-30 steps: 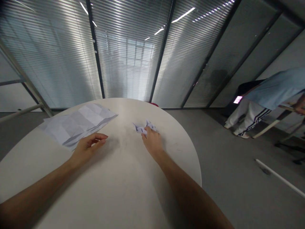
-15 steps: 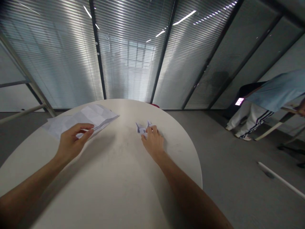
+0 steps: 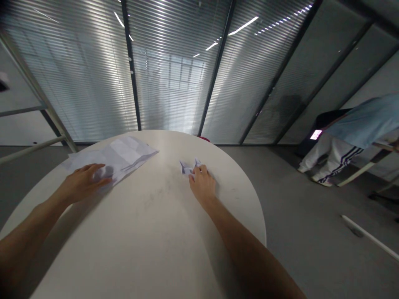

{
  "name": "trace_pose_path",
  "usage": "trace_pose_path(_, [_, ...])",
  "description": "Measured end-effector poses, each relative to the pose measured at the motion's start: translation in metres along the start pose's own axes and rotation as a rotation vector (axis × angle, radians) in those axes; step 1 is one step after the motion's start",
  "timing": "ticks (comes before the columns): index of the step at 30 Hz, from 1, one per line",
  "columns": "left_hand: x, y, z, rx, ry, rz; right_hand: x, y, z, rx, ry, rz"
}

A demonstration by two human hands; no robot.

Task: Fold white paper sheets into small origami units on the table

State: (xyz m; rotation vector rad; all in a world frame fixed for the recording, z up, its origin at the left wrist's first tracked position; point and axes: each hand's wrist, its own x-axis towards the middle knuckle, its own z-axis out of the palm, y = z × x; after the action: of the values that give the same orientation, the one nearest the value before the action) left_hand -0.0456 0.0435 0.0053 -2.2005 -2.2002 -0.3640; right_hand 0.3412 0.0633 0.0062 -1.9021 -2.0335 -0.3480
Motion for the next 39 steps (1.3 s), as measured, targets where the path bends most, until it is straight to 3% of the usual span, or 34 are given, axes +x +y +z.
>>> trace_pose_path(12, [-0.002, 0.000, -0.007, 0.111, -0.100, -0.018, -0.004, 0.000, -0.005, 0.030, 0.059, -0.020])
trace_pose_path(17, [-0.005, 0.000, -0.018, 0.224, -0.057, -0.079, -0.006, 0.001, -0.006, 0.075, 0.060, -0.013])
trace_pose_path(20, [-0.011, 0.002, -0.029, 0.294, 0.051, -0.156, -0.007, 0.001, -0.007, 0.110, 0.064, -0.013])
trace_pose_path(24, [-0.017, 0.010, -0.042, 0.408, 0.445, -0.184, -0.009, 0.001, -0.008, 0.141, 0.117, -0.036])
trace_pose_path(26, [-0.020, 0.019, -0.048, 0.402, 0.606, -0.033, -0.009, 0.001, -0.008, 0.148, 0.159, -0.043])
trace_pose_path(30, [-0.037, 0.063, -0.056, 0.401, 0.694, 0.424, -0.008, 0.002, -0.007, 0.179, 0.203, -0.042])
trace_pose_path(34, [-0.082, 0.132, -0.045, 0.371, 0.605, 0.775, -0.008, 0.002, -0.007, 0.291, 0.247, -0.038])
trace_pose_path(37, [-0.116, 0.175, -0.035, 0.187, 0.388, 0.879, -0.012, -0.002, -0.009, 0.432, 0.231, -0.144])
trace_pose_path(39, [-0.124, 0.185, -0.035, 0.026, 0.197, 0.943, -0.016, -0.007, -0.011, 0.506, 0.167, -0.268])
